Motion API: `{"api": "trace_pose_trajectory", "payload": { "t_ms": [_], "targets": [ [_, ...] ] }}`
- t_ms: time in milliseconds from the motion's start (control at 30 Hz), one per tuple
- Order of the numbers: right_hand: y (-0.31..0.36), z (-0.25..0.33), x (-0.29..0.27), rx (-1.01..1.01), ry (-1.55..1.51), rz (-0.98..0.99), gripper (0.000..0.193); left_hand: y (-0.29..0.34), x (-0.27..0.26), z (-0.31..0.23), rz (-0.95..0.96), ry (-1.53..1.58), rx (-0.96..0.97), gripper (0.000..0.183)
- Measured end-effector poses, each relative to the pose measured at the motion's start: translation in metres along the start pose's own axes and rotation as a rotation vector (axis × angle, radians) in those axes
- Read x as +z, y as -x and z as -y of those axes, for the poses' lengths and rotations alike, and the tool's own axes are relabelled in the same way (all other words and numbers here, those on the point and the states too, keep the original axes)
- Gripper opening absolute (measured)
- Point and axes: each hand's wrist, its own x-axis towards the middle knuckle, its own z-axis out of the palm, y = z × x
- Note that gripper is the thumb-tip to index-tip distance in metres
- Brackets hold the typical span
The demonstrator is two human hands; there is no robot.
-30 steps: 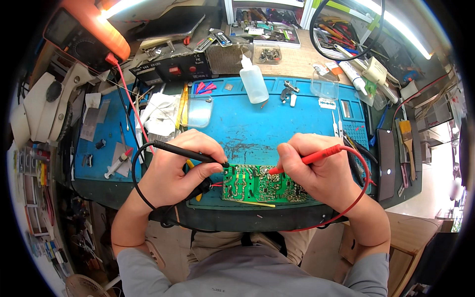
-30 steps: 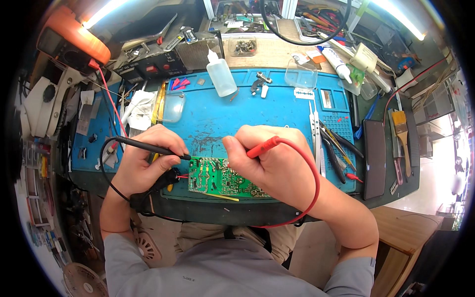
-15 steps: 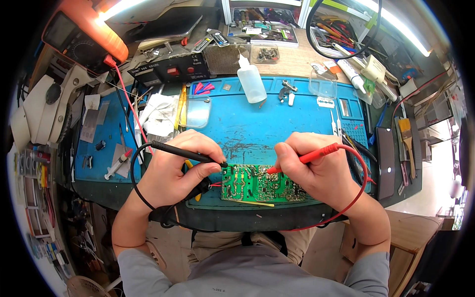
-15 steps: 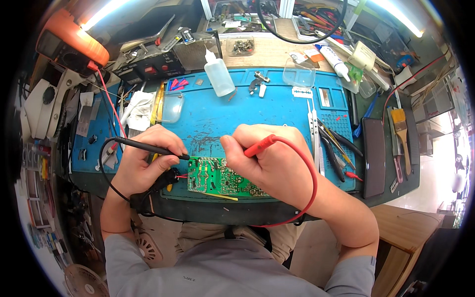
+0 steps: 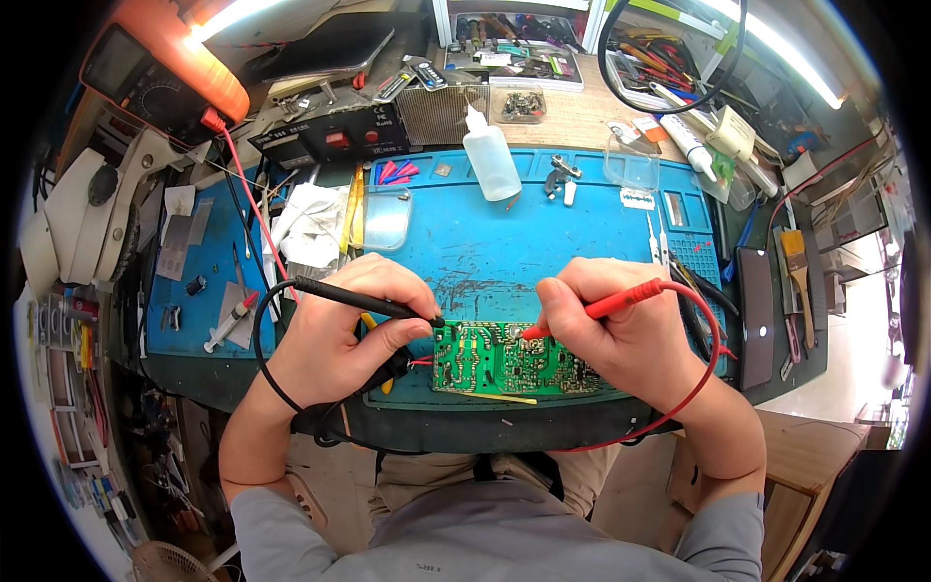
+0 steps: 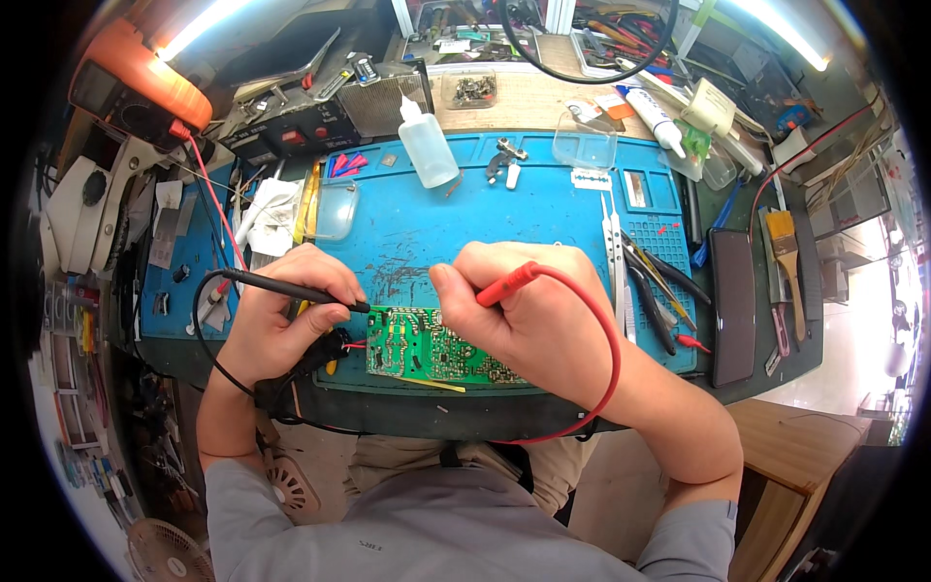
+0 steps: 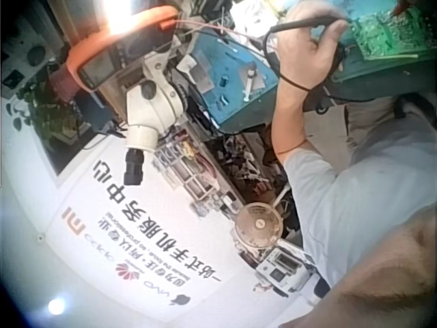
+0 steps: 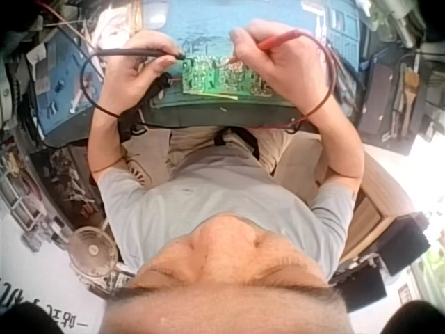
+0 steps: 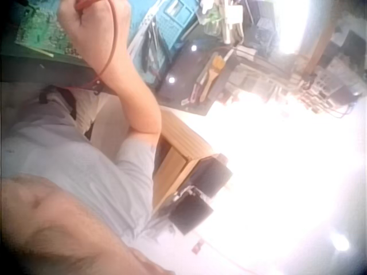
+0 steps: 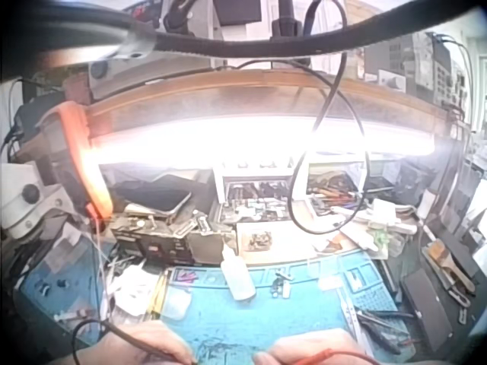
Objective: The person uses a multimeter to test various points on a green circuit board. They systematically move the red and black probes across different components and traces on the board. The person briefly flips the board over to inspect the underside before continuing the testing process.
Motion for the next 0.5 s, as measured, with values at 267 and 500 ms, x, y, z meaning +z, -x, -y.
{"api": "trace_pose_trajectory", "payload": {
  "t_ms": [267, 500],
  "targets": [
    [0.0003, 0.0052, 0.0027, -0.063, -0.066, 0.022, 0.019, -0.0003, -0.0006, -0.0010, 0.005, -0.012, 0.010, 0.012],
    [0.0006, 0.0041, 0.0050, -0.067, -0.061, 0.036, 0.017, -0.0006, -0.0009, -0.0017, 0.011, -0.005, 0.005, 0.013]
  ]
}}
